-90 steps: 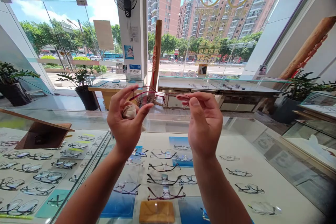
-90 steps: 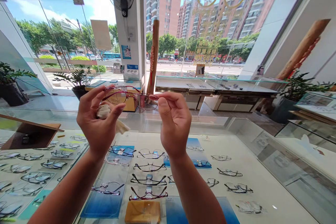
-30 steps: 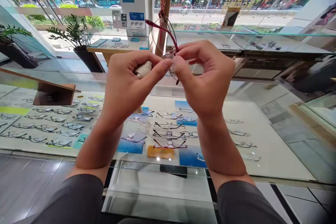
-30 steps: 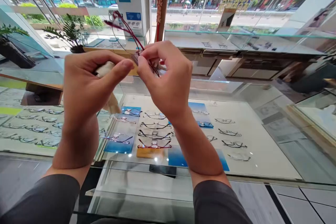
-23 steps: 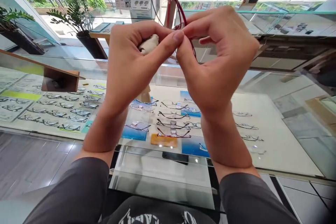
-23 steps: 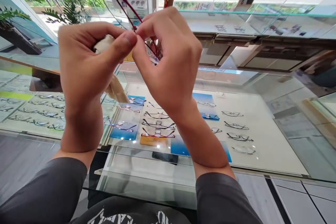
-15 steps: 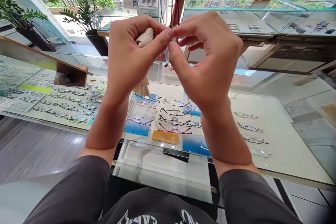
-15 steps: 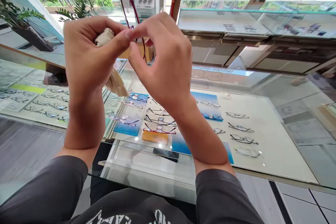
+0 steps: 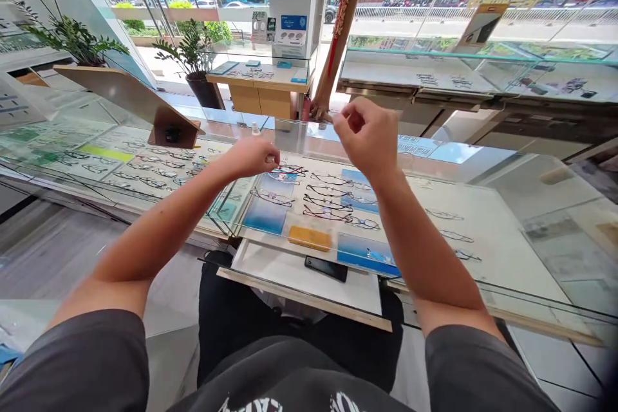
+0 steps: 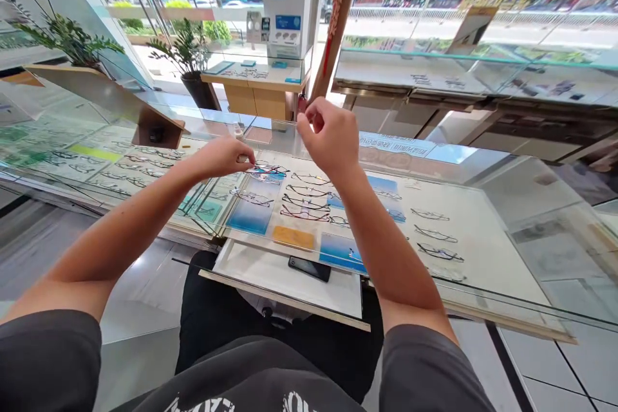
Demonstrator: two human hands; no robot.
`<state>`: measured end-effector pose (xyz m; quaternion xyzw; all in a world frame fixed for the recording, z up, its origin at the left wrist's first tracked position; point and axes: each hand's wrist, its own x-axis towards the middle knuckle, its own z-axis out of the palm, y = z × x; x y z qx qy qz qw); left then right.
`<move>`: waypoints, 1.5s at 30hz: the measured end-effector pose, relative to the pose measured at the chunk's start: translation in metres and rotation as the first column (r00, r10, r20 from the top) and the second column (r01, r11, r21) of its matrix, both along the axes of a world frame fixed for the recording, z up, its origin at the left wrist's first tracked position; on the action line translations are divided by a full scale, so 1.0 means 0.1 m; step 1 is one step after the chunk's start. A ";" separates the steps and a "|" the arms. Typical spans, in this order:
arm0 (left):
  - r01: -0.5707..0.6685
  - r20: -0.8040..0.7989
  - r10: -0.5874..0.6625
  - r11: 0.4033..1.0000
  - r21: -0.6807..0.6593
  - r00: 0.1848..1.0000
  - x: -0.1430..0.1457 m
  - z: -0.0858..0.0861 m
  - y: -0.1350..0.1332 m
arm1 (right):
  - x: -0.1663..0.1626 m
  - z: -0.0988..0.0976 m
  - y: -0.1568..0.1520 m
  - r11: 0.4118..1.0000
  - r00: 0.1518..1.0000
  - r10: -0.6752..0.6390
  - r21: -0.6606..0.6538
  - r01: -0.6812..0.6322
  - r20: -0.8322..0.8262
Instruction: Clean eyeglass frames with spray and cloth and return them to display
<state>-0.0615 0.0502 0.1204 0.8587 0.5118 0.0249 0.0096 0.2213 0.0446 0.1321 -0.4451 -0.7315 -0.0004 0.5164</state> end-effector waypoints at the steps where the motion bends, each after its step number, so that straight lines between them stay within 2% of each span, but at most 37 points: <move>1: -0.003 -0.034 0.002 1.000 -0.007 0.999 -0.02 -0.07 0.00 | 0.05 -0.09 -0.02 0.999 0.999 -0.036 -0.039 0.037 0.018; 5: -0.016 -0.106 0.007 0.996 -0.083 0.994 -0.02 -0.28 -0.02 | 0.28 -0.48 -0.27 0.960 0.983 -0.173 -0.215 0.180 0.052; 11: -0.034 -0.128 0.026 0.998 -0.061 0.991 0.02 -0.49 -0.04 | 0.50 -0.92 -0.60 0.905 0.949 -0.300 -0.284 0.316 0.097; 19: -0.069 -0.161 0.061 0.997 -0.045 0.985 -0.02 -0.70 0.01 | 0.55 -1.28 -0.67 0.889 0.933 -0.357 -0.326 0.321 -0.054; 29: -0.106 -0.178 0.106 0.994 0.006 0.978 0.06 -0.57 0.18 | 0.49 -1.35 -0.71 0.919 0.947 -0.260 -0.348 0.183 -0.188; 35: -0.111 -0.202 0.109 0.994 -0.001 0.973 0.22 -0.66 0.33 | 0.41 -1.37 -0.75 0.929 0.954 -0.191 -0.355 0.100 -0.232; 40: -0.105 -0.187 0.106 0.994 0.018 0.977 0.24 -0.71 0.33 | 0.42 -1.38 -0.75 0.919 0.952 -0.162 -0.391 0.050 -0.260; 45: -0.102 -0.101 0.111 0.991 0.085 0.989 0.13 -0.52 0.20 | 0.41 -1.38 -0.77 0.916 0.944 -0.141 -0.401 0.011 -0.298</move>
